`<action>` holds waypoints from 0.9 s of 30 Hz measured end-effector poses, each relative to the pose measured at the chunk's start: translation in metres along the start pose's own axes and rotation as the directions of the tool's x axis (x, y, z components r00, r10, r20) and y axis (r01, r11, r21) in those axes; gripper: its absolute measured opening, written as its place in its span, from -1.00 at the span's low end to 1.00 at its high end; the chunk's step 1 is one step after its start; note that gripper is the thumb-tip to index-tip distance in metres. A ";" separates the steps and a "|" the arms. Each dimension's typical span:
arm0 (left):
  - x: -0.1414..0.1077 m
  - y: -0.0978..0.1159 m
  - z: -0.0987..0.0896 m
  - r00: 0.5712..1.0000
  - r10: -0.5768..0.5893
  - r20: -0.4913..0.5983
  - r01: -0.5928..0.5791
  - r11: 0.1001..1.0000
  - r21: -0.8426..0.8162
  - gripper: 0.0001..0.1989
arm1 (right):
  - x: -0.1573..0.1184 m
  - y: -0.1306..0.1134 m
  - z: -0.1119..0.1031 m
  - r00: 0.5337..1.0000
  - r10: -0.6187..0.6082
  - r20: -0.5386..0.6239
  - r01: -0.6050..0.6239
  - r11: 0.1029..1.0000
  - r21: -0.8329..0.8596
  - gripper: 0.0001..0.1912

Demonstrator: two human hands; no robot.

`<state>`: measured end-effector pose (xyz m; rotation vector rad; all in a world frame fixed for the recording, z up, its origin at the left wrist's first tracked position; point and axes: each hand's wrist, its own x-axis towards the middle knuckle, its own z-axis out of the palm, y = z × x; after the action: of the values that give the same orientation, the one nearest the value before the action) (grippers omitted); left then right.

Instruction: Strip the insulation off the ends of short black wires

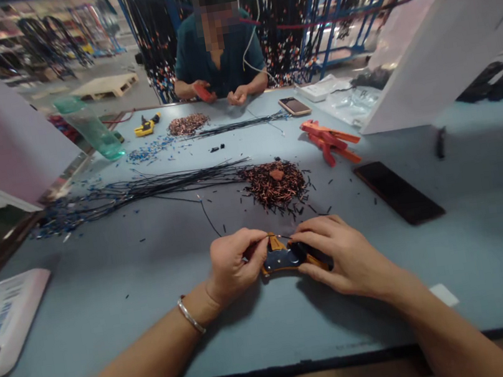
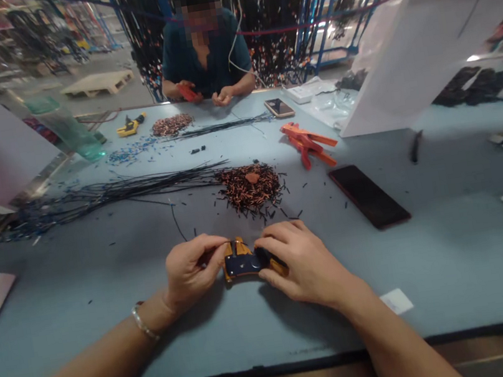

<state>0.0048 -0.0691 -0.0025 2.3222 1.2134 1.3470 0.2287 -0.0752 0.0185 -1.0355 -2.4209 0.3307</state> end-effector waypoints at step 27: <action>-0.007 0.007 0.010 0.939 0.318 0.131 -0.340 0.917 0.208 -0.87 | 0.008 -0.008 0.022 0.931 -0.089 -0.354 0.026 0.983 -0.180 -0.84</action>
<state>0.0155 -0.0765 -0.0086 2.8225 1.0279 1.2256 0.2071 -0.0757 0.0056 -0.9948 -2.1646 -0.0889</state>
